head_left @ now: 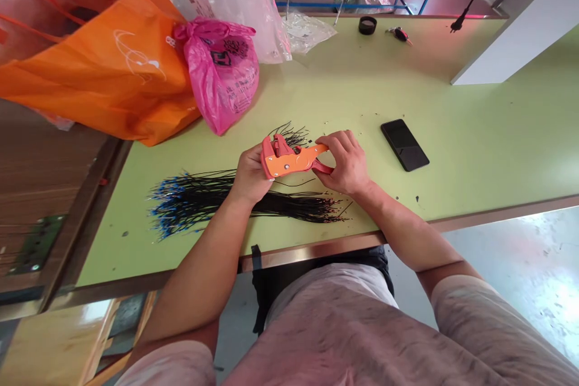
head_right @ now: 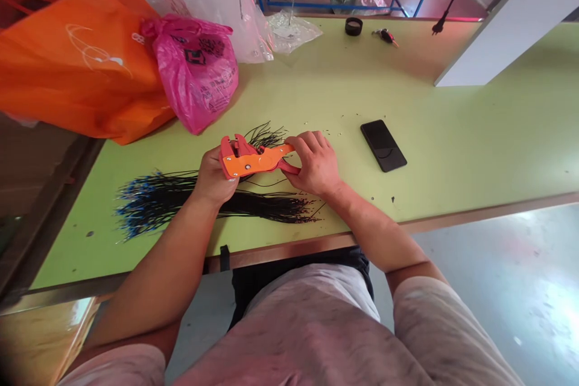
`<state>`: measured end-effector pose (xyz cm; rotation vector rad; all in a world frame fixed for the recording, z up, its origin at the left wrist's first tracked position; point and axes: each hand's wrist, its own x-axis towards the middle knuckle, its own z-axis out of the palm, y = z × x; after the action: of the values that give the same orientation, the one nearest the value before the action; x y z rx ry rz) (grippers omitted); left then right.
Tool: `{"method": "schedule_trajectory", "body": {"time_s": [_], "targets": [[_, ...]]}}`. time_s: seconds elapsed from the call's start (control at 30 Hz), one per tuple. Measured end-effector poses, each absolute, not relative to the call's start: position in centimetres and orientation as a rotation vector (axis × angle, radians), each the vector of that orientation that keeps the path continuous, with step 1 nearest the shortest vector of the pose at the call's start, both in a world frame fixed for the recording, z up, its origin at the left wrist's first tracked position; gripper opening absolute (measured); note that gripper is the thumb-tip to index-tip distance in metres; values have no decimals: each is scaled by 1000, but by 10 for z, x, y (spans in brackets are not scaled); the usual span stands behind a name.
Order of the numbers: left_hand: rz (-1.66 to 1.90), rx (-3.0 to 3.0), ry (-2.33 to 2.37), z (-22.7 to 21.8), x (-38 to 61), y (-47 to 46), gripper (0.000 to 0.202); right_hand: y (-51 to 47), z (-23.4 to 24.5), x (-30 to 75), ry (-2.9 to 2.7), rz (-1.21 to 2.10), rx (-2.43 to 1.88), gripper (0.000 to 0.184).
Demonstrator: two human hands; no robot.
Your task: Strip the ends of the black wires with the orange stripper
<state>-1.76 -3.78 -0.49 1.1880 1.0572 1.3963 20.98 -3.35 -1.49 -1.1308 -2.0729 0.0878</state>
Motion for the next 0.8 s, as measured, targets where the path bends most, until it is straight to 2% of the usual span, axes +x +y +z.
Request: {"method": "schedule_trajectory", "body": {"time_s": [0.23,0.8], "targets": [[1413,1199,1081,-3,-17,-37,51,-34,-16,209,-2098,113,-1132,41],[1403,1252,1039,-14,-23,-37,41,-35,-11,207,-2109,60,-1166,43]]}}
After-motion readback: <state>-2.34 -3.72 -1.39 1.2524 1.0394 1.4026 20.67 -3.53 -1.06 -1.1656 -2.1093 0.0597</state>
